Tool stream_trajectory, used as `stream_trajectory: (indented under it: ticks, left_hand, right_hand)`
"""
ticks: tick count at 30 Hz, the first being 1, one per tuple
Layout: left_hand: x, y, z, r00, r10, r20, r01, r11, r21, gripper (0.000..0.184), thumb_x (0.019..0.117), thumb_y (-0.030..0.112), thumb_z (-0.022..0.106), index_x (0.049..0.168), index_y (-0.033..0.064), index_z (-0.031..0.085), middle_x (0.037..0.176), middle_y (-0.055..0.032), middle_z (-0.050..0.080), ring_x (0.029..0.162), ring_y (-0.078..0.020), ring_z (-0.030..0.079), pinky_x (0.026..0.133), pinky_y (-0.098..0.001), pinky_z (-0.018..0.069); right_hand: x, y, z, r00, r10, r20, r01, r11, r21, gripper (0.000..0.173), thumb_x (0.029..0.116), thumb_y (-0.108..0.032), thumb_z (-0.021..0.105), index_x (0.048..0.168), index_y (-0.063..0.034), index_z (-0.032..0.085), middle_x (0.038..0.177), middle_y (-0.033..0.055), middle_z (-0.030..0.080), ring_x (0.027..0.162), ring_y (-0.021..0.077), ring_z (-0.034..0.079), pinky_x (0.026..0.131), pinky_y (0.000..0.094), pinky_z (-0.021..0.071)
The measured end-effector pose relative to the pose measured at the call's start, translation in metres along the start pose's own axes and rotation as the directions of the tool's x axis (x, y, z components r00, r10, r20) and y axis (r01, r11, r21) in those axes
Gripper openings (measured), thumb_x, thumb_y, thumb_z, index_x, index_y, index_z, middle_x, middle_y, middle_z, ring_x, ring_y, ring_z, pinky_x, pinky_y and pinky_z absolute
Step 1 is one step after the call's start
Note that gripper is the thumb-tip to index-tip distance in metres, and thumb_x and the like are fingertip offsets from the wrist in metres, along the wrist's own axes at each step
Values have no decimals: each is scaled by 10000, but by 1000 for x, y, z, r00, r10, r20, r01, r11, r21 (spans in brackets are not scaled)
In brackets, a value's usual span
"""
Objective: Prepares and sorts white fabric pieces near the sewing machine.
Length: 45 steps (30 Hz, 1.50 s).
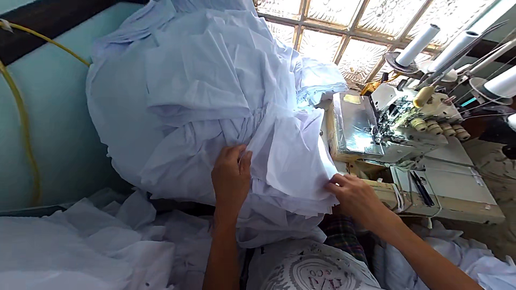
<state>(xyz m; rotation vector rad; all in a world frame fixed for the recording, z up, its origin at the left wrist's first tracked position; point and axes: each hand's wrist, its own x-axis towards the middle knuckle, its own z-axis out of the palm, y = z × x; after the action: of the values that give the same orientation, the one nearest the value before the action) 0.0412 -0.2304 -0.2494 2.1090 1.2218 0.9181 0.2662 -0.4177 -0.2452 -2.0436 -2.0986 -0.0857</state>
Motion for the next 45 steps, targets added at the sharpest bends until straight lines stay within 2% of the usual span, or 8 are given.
stream_trajectory:
  ticks: [4, 9, 15, 18, 22, 28, 40, 45]
  left_hand:
    - [-15, 28, -2, 979, 184, -91, -177, 981, 77, 353, 1030, 222, 590, 1230, -57, 674, 1211, -252, 660, 1054, -403, 657, 876, -554, 533]
    - [-22, 30, 19, 871, 490, -35, -490, 871, 24, 222, 965, 124, 598, 1073, 49, 777, 1163, -147, 718, 1088, -331, 647, 891, -479, 503]
    - [-4, -9, 21, 931, 347, 108, -354, 934, 50, 157, 931, 17, 648, 1021, 5, 777, 1132, -168, 725, 1080, -407, 641, 898, -600, 471]
    - [-17, 9, 11, 941, 339, 14, -338, 940, -33, 154, 909, -1, 654, 1015, -28, 763, 1102, -183, 728, 1037, -339, 670, 888, -486, 524]
    - [-32, 29, 13, 948, 312, 60, -268, 887, -375, 168, 933, -18, 586, 1029, -40, 723, 1076, -107, 703, 862, -43, 653, 763, -183, 552]
    - [-32, 28, 25, 934, 152, 323, -16, 922, -388, 299, 941, -51, 478, 1133, -16, 705, 1083, -86, 705, 868, -54, 646, 777, -217, 537]
    - [-35, 40, 17, 816, 369, 444, -327, 929, -173, 518, 794, 117, 824, 1286, 21, 694, 1282, -166, 681, 1134, -384, 632, 957, -542, 503]
    - [-24, 57, 15, 865, 388, 318, -358, 922, -150, 526, 823, 224, 816, 1291, 23, 686, 1333, -169, 654, 1176, -379, 626, 959, -582, 492]
  right_hand:
    - [7, -12, -6, 992, -58, -110, 58, 998, -8, 344, 952, -324, 641, 814, -16, 709, 817, 170, 695, 762, 368, 699, 742, 536, 551]
    - [31, -44, 4, 938, -157, -309, 190, 978, 82, 193, 948, -205, 628, 969, -41, 730, 981, 138, 737, 880, 286, 722, 733, 375, 590]
    - [50, -34, 22, 995, -52, -79, 74, 945, 318, 100, 885, -44, 693, 911, 42, 734, 862, 201, 708, 793, 360, 718, 694, 483, 585]
    - [51, -21, 8, 994, -106, 30, 83, 899, 431, 160, 953, -58, 627, 959, 31, 760, 900, 184, 730, 827, 325, 723, 754, 471, 572]
    - [58, -13, -3, 980, -120, 156, 26, 865, 501, 174, 948, -45, 607, 968, 22, 767, 905, 165, 734, 841, 287, 706, 770, 454, 548]
    - [62, -9, 1, 990, -63, 128, -18, 832, 554, 131, 899, -47, 656, 895, 15, 771, 813, 146, 721, 764, 242, 685, 709, 417, 529]
    - [71, -19, -5, 933, 93, 347, -280, 794, 540, 203, 887, -185, 778, 895, 11, 726, 834, 128, 682, 824, 264, 631, 765, 495, 464]
    - [69, -5, -34, 996, 48, 79, -80, 875, 478, 120, 947, -125, 701, 939, -53, 797, 803, 93, 735, 757, 237, 692, 716, 466, 529]
